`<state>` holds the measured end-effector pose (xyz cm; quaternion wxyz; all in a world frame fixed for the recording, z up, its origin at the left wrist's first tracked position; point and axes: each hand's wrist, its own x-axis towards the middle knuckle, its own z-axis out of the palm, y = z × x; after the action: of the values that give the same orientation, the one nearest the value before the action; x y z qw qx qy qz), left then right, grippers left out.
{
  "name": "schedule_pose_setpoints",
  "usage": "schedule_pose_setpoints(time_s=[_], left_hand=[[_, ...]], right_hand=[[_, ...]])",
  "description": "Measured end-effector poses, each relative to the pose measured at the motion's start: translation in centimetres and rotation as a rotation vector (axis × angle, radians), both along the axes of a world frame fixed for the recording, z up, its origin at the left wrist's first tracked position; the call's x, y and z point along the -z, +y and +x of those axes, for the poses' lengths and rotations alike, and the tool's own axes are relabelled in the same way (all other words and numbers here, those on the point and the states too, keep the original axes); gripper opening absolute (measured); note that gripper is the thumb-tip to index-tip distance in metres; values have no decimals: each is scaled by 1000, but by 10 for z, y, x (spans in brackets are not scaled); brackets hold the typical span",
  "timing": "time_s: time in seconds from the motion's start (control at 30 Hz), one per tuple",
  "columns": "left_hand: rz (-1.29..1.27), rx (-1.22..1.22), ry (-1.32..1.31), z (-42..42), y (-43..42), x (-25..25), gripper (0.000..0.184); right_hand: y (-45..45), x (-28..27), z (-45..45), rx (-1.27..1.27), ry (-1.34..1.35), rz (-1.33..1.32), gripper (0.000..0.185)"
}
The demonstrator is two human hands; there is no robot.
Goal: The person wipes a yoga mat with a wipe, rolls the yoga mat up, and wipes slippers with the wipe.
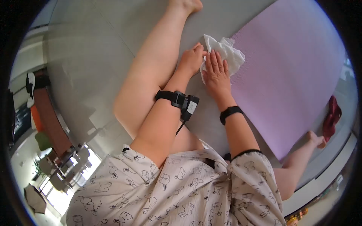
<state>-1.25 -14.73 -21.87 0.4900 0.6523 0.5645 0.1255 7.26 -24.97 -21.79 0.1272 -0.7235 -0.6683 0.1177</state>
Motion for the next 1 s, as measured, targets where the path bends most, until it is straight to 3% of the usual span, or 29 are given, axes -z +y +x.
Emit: schedule_pose_setpoints(time_s=[0.1, 0.23, 0.27, 0.3, 0.33, 0.37, 0.4, 0.43, 0.47, 0.5, 0.53, 0.6, 0.7, 0.77, 0.8, 0.9, 0.93, 1.0], left_hand=[[-63, 89, -20, -9, -6, -13, 47], [-175, -5, 17, -1, -19, -33, 39], [-30, 140, 138, 1, -27, -38, 40], [124, 290, 253, 6, -33, -39, 42], [130, 312, 238, 9, -41, -32, 42], [423, 305, 377, 12, -54, -11, 40], [715, 291, 482, 25, -68, 2, 39], [772, 398, 498, 35, -77, 1, 41], [833, 506, 511, 39, -82, 1, 43], [550, 362, 258, 48, -86, -2, 45], [246, 219, 34, 56, -85, -6, 46], [566, 548, 206, 47, -79, 6, 49], [664, 568, 297, 56, -76, 1, 52], [693, 579, 360, 65, -79, 3, 54], [718, 580, 417, 66, -82, 1, 56], [692, 609, 463, 64, -85, -6, 56], [725, 617, 472, 67, -83, -5, 56], [725, 617, 577, 66, -87, 0, 62]], right_hand=[[-38, -4, 37, -94, 229, -3, 57], [-168, -8, 93, 285, -81, -105, 58], [-178, 2, 103, 294, -80, -107, 58], [-186, 9, 113, 475, -162, -54, 57], [-198, 17, 120, 666, -256, -2, 56], [-184, 41, 119, 621, -423, 154, 53], [-187, 85, 126, 670, -574, -27, 45], [-117, 26, 85, 590, -401, -727, 35], [-85, 15, 68, 391, -437, -482, 37], [-54, 5, 52, 185, -513, -246, 40], [-40, 11, 45, 262, -38, 168, 47], [-36, 7, 58, 242, 54, 29, 51], [-80, 1, 114, 275, -24, 103, 53], [-137, 7, 158, 513, -296, 131, 52], [-171, 10, 180, 641, -330, 8, 52], [-270, 29, 239, 956, -319, -14, 55], [-264, 28, 243, 974, -301, 11, 55], [-255, 25, 246, 1332, -298, -74, 59]])
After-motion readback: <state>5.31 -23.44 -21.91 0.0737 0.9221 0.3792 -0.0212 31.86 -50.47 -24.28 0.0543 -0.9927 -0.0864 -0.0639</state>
